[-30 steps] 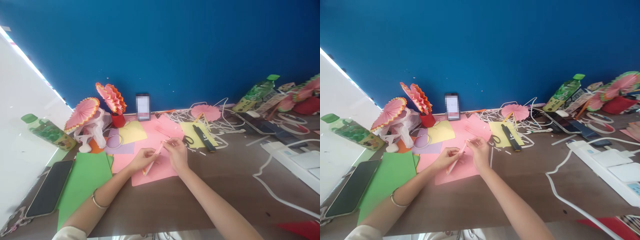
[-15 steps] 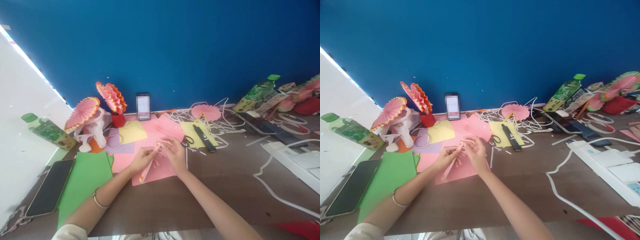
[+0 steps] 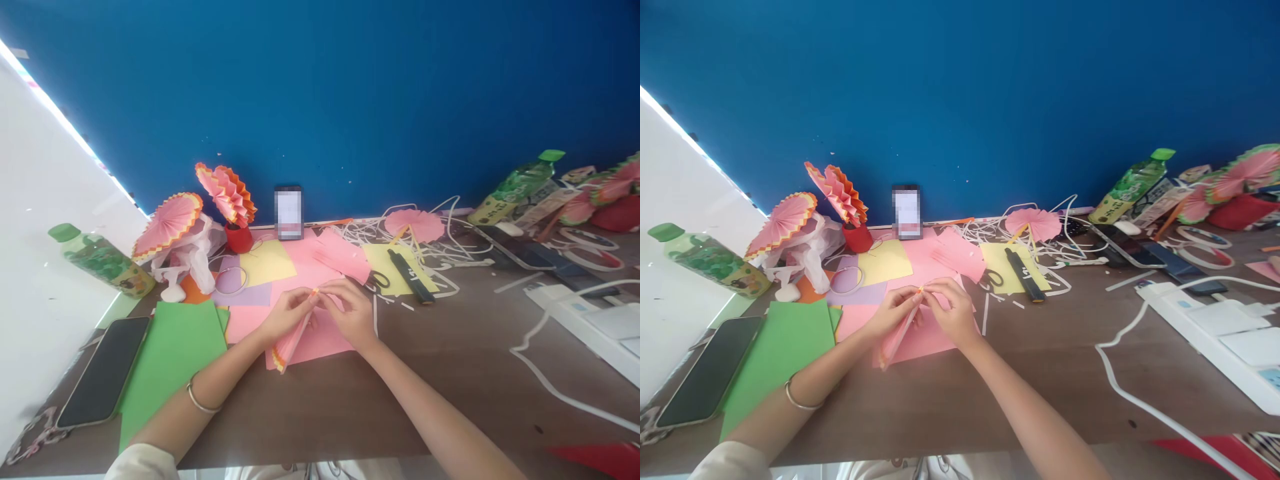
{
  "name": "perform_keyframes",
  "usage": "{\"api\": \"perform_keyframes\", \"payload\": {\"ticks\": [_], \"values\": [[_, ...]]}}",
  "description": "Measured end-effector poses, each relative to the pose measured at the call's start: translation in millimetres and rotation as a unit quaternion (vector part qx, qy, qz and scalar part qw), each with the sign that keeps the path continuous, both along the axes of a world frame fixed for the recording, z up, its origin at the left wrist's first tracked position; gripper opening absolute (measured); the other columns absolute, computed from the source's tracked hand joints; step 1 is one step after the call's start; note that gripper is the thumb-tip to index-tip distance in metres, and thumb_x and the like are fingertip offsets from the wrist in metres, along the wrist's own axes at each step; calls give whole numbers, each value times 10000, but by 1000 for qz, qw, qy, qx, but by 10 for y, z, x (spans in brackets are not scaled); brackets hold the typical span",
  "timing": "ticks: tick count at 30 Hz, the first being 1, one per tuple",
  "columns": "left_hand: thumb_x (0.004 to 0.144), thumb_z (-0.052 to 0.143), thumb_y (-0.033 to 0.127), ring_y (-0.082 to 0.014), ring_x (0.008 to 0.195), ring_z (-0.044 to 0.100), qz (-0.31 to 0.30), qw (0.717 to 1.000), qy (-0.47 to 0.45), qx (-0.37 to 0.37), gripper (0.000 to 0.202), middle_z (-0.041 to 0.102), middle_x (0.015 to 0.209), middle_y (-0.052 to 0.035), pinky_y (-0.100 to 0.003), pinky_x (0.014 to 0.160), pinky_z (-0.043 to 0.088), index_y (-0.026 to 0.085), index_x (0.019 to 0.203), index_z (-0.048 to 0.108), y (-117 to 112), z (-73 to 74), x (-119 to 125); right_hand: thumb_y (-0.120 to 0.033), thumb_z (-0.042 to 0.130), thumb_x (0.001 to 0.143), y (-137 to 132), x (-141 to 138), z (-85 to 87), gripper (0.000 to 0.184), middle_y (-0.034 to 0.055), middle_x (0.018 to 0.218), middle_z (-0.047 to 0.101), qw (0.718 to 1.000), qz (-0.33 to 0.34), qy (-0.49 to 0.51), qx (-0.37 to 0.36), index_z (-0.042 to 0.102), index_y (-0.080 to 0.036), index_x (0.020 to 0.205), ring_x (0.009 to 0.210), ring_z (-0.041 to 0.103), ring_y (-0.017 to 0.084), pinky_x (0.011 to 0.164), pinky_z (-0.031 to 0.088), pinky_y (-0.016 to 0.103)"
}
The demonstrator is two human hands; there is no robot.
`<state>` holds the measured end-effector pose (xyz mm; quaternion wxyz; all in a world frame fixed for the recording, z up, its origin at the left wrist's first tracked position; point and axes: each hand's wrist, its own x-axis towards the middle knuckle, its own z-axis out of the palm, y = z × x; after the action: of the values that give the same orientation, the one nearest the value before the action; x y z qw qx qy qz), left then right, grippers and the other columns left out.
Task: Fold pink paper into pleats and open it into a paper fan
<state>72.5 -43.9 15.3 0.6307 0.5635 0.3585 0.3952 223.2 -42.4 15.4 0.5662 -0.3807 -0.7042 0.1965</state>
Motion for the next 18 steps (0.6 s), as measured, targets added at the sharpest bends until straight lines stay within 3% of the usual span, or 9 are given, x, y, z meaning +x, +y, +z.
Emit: {"api": "perform_keyframes", "payload": {"ticks": [3, 9, 12, 14, 16, 18], "values": [[786, 485, 502, -88, 453, 535, 12, 1000, 16, -2, 433, 649, 728, -74, -230, 472, 457, 94, 888, 587, 10, 11, -9, -144, 565, 780, -9, 3, 14, 110, 45, 847, 605, 1000, 5, -11, -5, 628, -208, 842, 826, 592, 161, 738, 512, 320], [804, 463, 487, -56, 402, 475, 25, 999, 41, 3, 417, 659, 773, -76, -209, 414, 415, 102, 906, 586, 19, 24, -10, -168, 523, 802, 73, 86, 3, 114, 54, 871, 601, 996, -3, -77, 32, 611, -197, 868, 847, 582, 163, 759, 492, 307], [796, 469, 496, -49, 389, 455, 40, 998, 31, -23, 426, 649, 757, -67, -199, 387, 380, 102, 913, 581, 65, -25, -26, -172, 466, 816, 218, 292, -15, 150, 72, 862, 606, 980, -75, -182, 15, 611, -169, 855, 849, 572, 181, 786, 460, 317], [785, 482, 500, -47, 384, 448, 40, 998, 9, -53, 434, 632, 742, -55, -192, 361, 342, 103, 932, 573, 106, -64, -46, -153, 438, 797, 324, 490, -25, 183, 98, 852, 597, 941, -184, -282, -47, 620, -146, 816, 840, 559, 211, 780, 438, 338], [769, 502, 503, -42, 377, 433, 37, 996, -14, -77, 443, 604, 709, -34, -186, 345, 299, 105, 953, 567, 144, -91, -67, -151, 424, 777, 409, 689, -36, 205, 119, 814, 577, 873, -269, -385, -132, 627, -125, 791, 803, 556, 236, 729, 426, 351], [753, 523, 502, -31, 359, 401, 32, 995, -29, -89, 446, 567, 665, -8, -185, 338, 255, 106, 955, 566, 167, -93, -83, -203, 448, 770, 464, 842, -50, 210, 141, 833, 562, 813, -310, -451, -201, 629, -102, 799, 797, 558, 255, 686, 415, 347]]}}
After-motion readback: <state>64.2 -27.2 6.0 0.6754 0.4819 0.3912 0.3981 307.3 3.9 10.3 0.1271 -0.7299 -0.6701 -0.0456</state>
